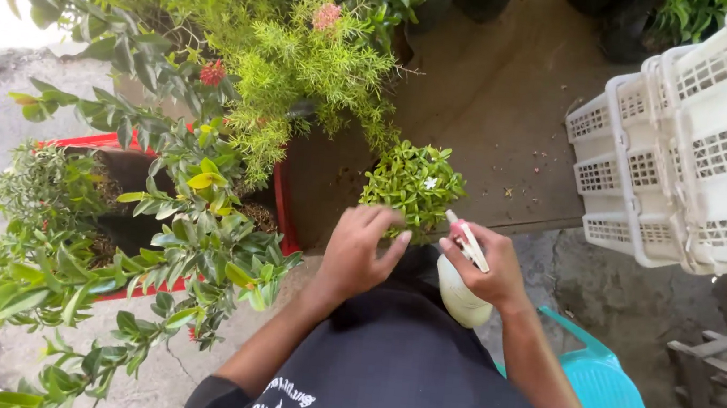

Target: The person takes potted plants out of a red crate and sprays their leaves with a spray bottle. They refill the spray bottle by pouring liquid from a white jug into it, reattach the nozzle, and continue spraying and turning the plants before setting them down.

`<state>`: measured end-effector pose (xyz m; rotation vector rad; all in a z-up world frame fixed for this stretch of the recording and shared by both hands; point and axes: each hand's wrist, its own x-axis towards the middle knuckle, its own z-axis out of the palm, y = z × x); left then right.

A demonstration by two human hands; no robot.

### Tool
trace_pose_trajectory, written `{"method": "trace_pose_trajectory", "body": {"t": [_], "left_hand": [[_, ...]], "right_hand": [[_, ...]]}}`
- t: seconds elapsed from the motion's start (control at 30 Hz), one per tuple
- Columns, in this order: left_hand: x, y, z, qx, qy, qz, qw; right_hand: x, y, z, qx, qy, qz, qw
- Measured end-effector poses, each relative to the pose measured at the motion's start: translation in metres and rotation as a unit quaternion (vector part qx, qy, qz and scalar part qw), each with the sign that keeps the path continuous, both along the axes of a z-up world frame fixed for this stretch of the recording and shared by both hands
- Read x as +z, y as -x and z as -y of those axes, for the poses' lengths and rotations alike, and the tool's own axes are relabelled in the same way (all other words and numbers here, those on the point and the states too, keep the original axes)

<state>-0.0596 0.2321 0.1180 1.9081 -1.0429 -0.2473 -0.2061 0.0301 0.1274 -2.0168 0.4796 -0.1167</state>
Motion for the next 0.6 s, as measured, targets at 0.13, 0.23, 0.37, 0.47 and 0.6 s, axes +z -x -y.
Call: {"method": "trace_pose_trajectory", "body": {"t": [0.13,0.23,0.37,0.47,0.6], "left_hand": [[-0.001,-0.01,0.032,0.029,0.029,0.091,0.995],[-0.016,-0.013,0.053,0.0,-0.057,0.17,0.984],[-0.041,-0.009,0.059,-0.039,-0.13,0.18,0.974],[-0.049,-0.009,0.055,-0.023,-0.13,0.163,0.978],[-0.051,-0.013,0.043,-0.006,-0.129,0.148,0.981]], "right_hand": [[0.001,-0.001,-0.013,-0.059,0.072,-0.055,0.994],[0.0,0.001,-0.012,-0.051,0.07,-0.072,0.994],[0.004,0.001,-0.011,-0.026,0.03,-0.055,0.998],[0.01,-0.002,-0.006,-0.058,0.008,-0.092,0.994],[-0.002,0.001,-0.009,-0.043,-0.046,-0.137,0.989]]}}
